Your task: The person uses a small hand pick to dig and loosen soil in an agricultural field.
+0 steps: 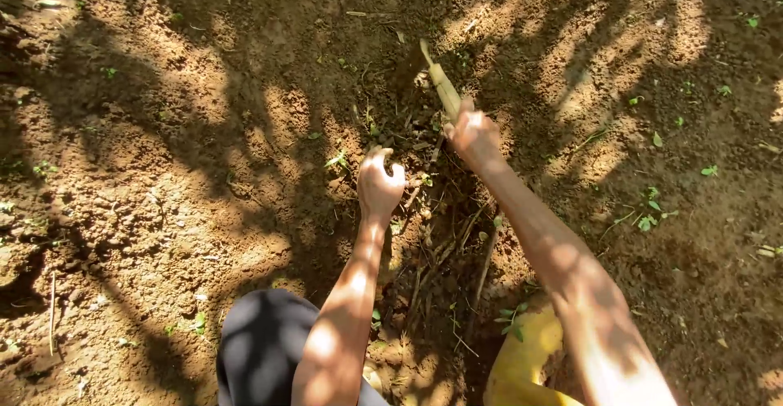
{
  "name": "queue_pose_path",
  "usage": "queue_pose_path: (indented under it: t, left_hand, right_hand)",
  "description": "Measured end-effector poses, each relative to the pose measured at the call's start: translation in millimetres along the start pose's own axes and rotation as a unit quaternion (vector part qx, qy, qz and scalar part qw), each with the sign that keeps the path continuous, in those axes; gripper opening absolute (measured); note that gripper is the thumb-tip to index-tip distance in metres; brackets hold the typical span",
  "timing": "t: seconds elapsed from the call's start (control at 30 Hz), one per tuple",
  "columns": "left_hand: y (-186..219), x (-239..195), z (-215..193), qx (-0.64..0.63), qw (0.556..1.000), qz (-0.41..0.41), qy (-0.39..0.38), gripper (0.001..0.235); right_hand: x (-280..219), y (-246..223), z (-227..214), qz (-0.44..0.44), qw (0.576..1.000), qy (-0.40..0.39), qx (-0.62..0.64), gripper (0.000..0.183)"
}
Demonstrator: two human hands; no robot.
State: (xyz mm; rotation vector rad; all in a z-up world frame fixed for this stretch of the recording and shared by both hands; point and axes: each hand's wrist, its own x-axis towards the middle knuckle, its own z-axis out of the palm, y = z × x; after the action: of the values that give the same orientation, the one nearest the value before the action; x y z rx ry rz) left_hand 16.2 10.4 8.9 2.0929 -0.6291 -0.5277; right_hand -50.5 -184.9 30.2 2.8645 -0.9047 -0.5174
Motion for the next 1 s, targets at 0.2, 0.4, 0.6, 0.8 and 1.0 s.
queue_pose_path:
  t: [0.2,0.4,0.6,0.8,1.0]
  left_hand:
    - [-9,-1,17,-0.031,0.998,0.026,0.049,0.037]
    - [-22,-13,27,0.007,0.997,0.045,0.056,0.037]
    - [-35,-26,5,0.096,0.994,-0.029,0.049,0.046]
    - [-31,-33,0,0.126,0.992,-0.007,0.014,0.049]
    - [-57,-51,51,0.315,0.934,0.118,-0.117,0.042]
  right_hand:
    - [-42,31,13,-0.116,0.944,-0.096,-0.294,0.039]
    - [-69,62,49,0.039,0.988,-0.145,0.033,0.053]
    - [-90,58,13,0.181,0.926,-0.222,0.247,0.059]
    - [-89,22,-27,0.196,0.918,-0.177,0.296,0.043]
    - [-104,4,22,0.15,0.907,-0.106,0.38,0.06]
